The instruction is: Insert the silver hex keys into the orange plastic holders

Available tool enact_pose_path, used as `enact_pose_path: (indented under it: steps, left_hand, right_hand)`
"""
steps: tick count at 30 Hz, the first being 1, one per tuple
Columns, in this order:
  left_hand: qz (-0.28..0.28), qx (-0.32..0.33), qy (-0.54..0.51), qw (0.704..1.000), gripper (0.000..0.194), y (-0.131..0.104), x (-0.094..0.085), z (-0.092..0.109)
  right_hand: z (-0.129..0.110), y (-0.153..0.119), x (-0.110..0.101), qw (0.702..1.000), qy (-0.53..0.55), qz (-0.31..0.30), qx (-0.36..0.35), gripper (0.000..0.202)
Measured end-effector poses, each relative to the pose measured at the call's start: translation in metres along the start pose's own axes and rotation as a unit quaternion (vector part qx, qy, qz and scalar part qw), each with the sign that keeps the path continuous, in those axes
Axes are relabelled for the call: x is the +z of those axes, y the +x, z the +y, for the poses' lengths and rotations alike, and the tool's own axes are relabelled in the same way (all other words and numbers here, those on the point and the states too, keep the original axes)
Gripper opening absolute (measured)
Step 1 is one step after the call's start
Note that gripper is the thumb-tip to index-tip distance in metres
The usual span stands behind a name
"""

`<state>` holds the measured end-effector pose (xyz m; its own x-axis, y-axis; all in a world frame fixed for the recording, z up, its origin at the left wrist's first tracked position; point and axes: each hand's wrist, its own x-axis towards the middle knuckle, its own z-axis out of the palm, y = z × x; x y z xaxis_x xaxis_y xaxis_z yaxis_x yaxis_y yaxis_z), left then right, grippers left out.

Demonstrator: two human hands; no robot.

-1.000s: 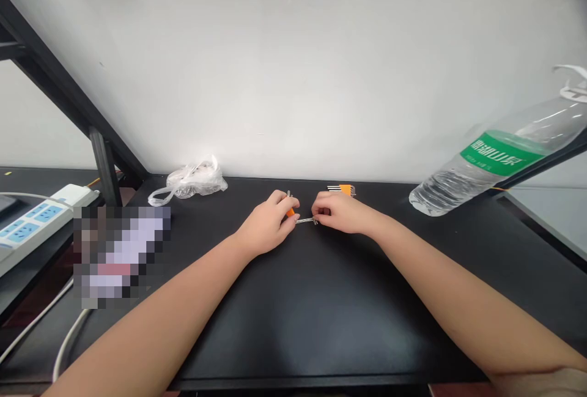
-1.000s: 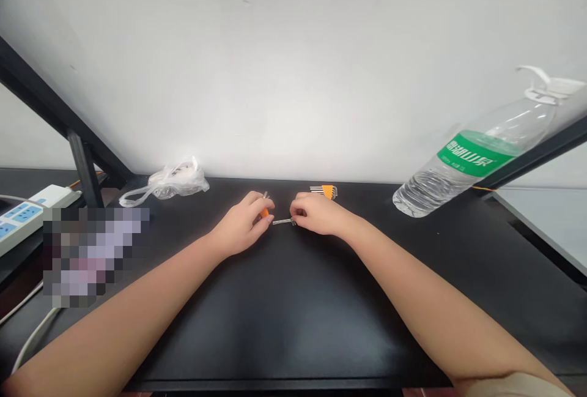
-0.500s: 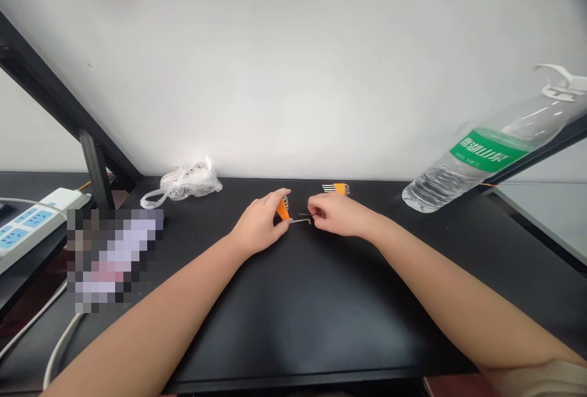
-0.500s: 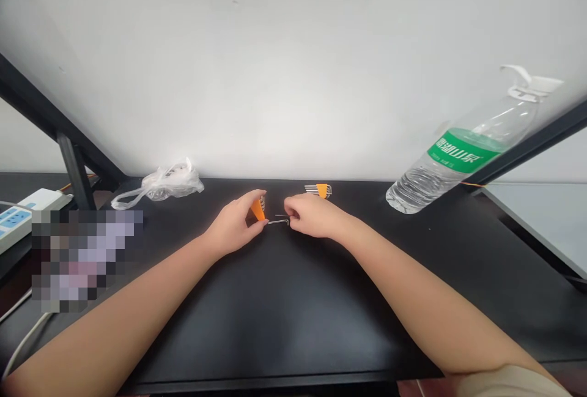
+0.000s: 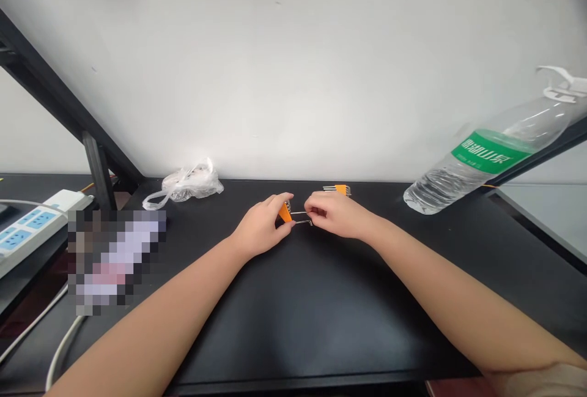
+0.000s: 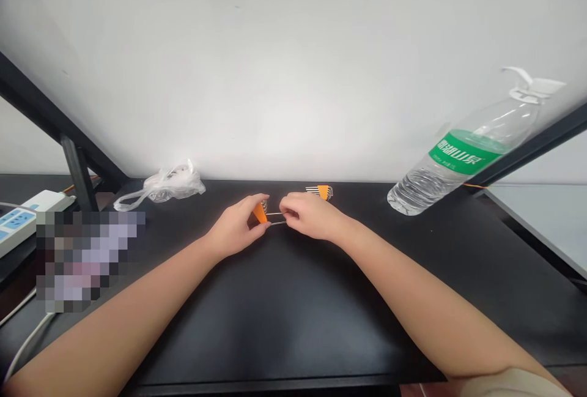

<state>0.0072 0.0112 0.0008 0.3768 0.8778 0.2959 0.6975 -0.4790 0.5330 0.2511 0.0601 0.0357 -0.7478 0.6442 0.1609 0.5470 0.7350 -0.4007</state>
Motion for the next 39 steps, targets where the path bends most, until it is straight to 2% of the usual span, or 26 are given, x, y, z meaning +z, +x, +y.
enact_pose_path:
  steps: [9, 13, 21, 25, 28, 31, 34, 36, 39]
  left_hand:
    - [-0.003, 0.0, 0.0, 1.0, 0.056, 0.0, 0.0, 0.0]
    - [-0.013, -0.002, 0.006, 1.0, 0.058, 0.0, -0.001, -0.001]
    - [-0.026, 0.015, -0.001, 1.0, 0.062, -0.001, -0.001, 0.002]
    - [-0.032, 0.023, -0.022, 0.999, 0.06, -0.001, -0.001, 0.004]
    - [-0.017, 0.013, -0.03, 0.999, 0.059, -0.001, -0.002, 0.003]
    - [0.0, 0.006, -0.029, 1.0, 0.058, -0.002, 0.0, 0.0]
    - [0.013, 0.005, -0.033, 0.999, 0.06, -0.002, 0.002, -0.002]
    - [0.023, 0.002, -0.04, 0.999, 0.061, -0.002, 0.004, -0.003]
    - [0.034, 0.002, -0.058, 0.998, 0.061, -0.002, 0.005, -0.005]
  right_hand:
    - [-0.001, -0.001, 0.0, 0.999, -0.038, -0.022, -0.008, 0.015]
    - [-0.006, -0.005, 0.0, 0.997, -0.078, 0.006, -0.026, 0.02]
    - [-0.002, -0.002, 0.014, 0.996, 0.007, 0.046, -0.082, 0.023]
    - [-0.011, 0.0, 0.022, 0.991, 0.063, 0.056, -0.108, 0.024]
    - [-0.016, 0.001, 0.023, 0.987, 0.104, 0.081, -0.095, 0.02]
    - [-0.013, 0.002, 0.025, 0.982, 0.147, 0.11, -0.048, 0.015]
    - [-0.008, 0.002, 0.03, 0.975, 0.193, 0.114, 0.002, 0.014]
    - [-0.006, 0.001, 0.034, 0.973, 0.196, 0.122, 0.003, 0.016]
    - [-0.006, 0.0, 0.04, 0.974, 0.159, 0.157, -0.043, 0.018]
